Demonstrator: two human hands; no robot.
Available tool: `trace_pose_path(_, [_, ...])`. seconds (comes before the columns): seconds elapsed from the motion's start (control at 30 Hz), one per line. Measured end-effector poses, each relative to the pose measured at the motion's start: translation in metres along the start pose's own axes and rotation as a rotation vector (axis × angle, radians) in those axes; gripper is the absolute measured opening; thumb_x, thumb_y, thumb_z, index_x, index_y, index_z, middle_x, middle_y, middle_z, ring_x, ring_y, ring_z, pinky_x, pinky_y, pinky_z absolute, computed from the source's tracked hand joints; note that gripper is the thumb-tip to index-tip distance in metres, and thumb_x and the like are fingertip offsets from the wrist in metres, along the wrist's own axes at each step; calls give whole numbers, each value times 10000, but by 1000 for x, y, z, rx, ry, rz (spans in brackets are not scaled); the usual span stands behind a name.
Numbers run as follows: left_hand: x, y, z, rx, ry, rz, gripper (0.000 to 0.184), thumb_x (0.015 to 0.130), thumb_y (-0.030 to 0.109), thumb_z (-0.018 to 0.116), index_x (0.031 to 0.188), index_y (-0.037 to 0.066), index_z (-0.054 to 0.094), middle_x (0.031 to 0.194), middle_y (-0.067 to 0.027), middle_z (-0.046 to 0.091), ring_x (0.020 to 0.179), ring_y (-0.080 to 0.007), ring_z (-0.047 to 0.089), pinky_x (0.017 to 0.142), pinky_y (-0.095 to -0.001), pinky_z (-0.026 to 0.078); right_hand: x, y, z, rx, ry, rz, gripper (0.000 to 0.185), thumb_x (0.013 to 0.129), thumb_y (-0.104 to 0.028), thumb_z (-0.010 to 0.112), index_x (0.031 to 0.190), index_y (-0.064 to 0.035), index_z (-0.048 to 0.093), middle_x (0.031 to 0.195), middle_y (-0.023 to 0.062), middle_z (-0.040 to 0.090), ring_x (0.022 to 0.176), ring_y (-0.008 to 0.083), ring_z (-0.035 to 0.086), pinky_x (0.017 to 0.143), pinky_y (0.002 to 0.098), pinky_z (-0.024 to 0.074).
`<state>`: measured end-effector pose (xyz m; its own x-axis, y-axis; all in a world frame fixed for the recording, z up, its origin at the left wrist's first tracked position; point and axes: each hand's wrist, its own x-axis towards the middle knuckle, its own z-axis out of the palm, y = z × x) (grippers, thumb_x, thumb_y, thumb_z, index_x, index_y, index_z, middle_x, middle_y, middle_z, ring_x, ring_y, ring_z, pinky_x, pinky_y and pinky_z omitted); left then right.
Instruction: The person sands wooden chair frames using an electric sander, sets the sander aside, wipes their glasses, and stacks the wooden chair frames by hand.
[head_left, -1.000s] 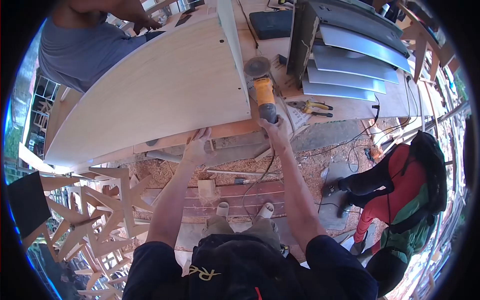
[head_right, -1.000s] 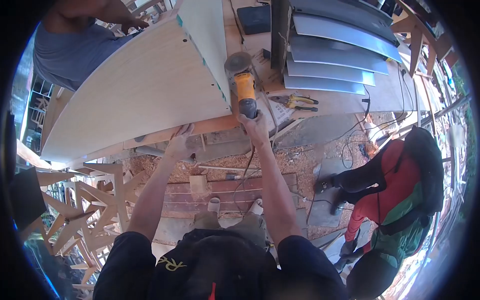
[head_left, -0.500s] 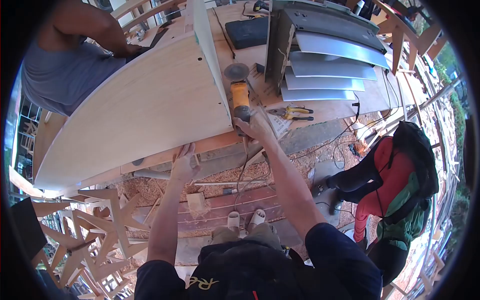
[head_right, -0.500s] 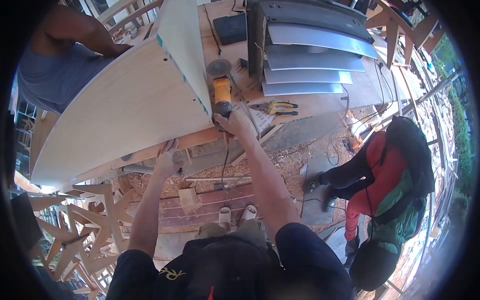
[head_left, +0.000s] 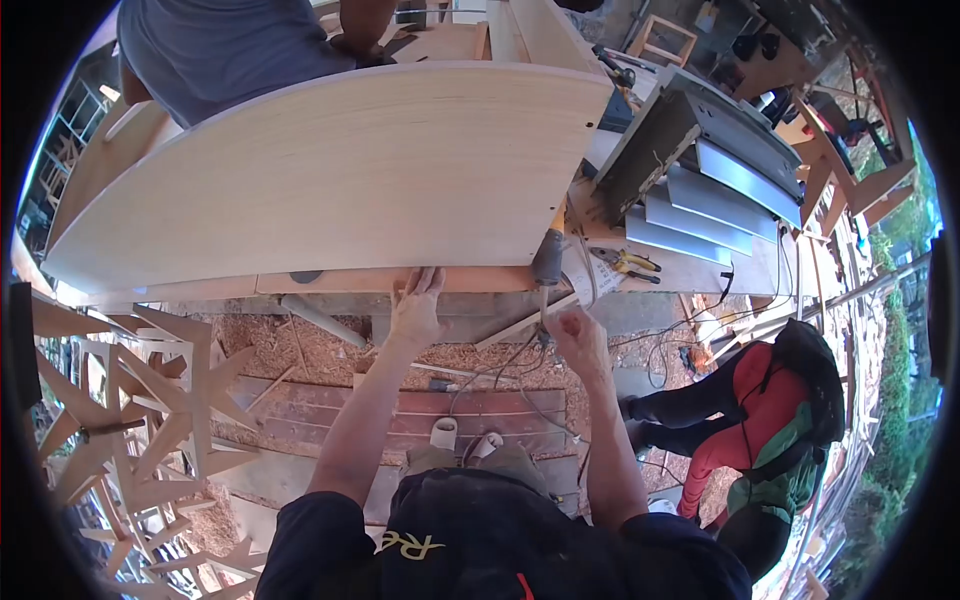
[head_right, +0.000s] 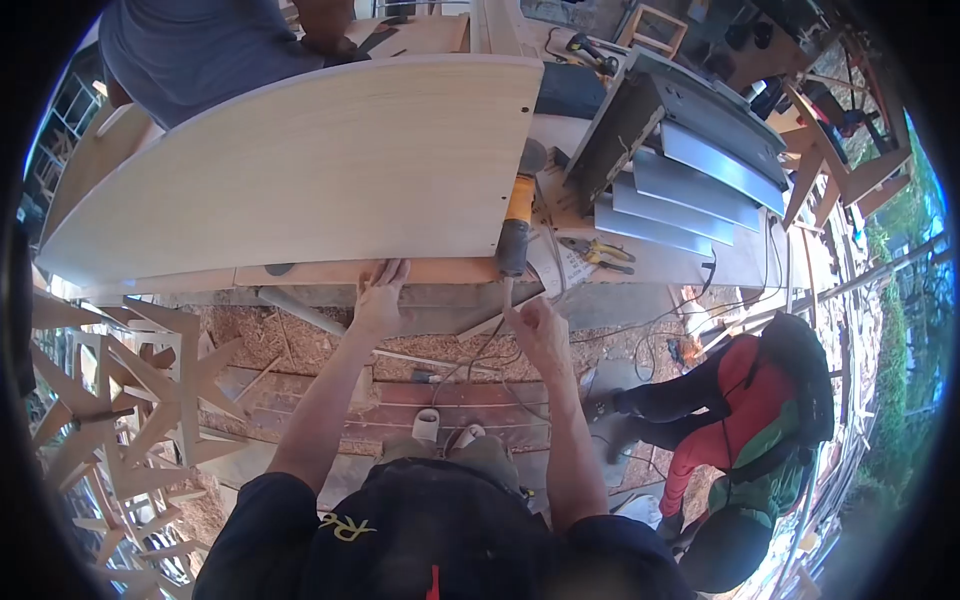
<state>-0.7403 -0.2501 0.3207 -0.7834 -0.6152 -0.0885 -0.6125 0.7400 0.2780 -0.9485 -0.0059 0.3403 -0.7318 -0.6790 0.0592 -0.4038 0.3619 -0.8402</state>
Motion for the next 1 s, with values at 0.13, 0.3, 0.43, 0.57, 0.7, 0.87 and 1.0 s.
trace_pose_path(0.13, [-3,-3,4,-71,43,11,1102,709,404,831,1639,124,313,1739,-57,209,1601,-273,184,1262,-581,173,-60,-17,8,50,-270,167,284,922,-245,789,933,20,687,732,60,701,616,98,639,567,274,496])
trace_pose_path(0.3, [-4,3,-14,-146,-59,-46,1051,757,365,821,1647,153,303,1743,-16,196,1610,-243,150,1282,-607,118,-63,-39,10,71,-456,127,291,898,-255,793,935,14,688,738,90,708,654,133,663,614,306,521])
trace_pose_path(0.43, [-3,2,0,-200,24,-77,1022,751,374,836,1628,157,358,1741,6,206,1611,-228,140,1285,-597,91,-25,-40,-6,149,-477,84,261,908,-217,776,927,19,666,724,95,693,644,139,654,605,311,518])
trace_pose_path(0.57, [-1,14,7,-214,56,-110,958,760,343,847,1592,131,422,1702,-68,300,1586,-265,229,1278,-515,221,1,-25,-26,243,-480,33,210,934,-171,760,928,12,656,714,59,673,625,107,635,572,271,507])
trace_pose_path(0.7, [-21,7,40,-384,252,-5,840,828,378,798,1539,65,479,1548,-198,511,1456,-354,462,1146,-426,444,28,-25,-46,350,-670,15,143,951,-119,735,969,-1,656,754,32,686,638,94,634,588,244,509])
trace_pose_path(0.87, [-121,58,97,-891,143,-422,775,918,561,692,1523,115,507,1453,-210,584,1327,-365,576,1114,-456,458,41,-68,-46,452,-1023,-149,302,956,-268,750,1028,13,666,882,68,718,767,133,669,683,275,534])
trace_pose_path(1.0, [-197,96,160,-2113,366,-740,990,893,732,623,1650,213,254,1680,-148,286,1517,-334,335,1205,-565,308,5,-150,-39,719,-1210,-439,629,982,-538,654,1217,46,649,1179,190,687,1102,254,663,962,368,509])
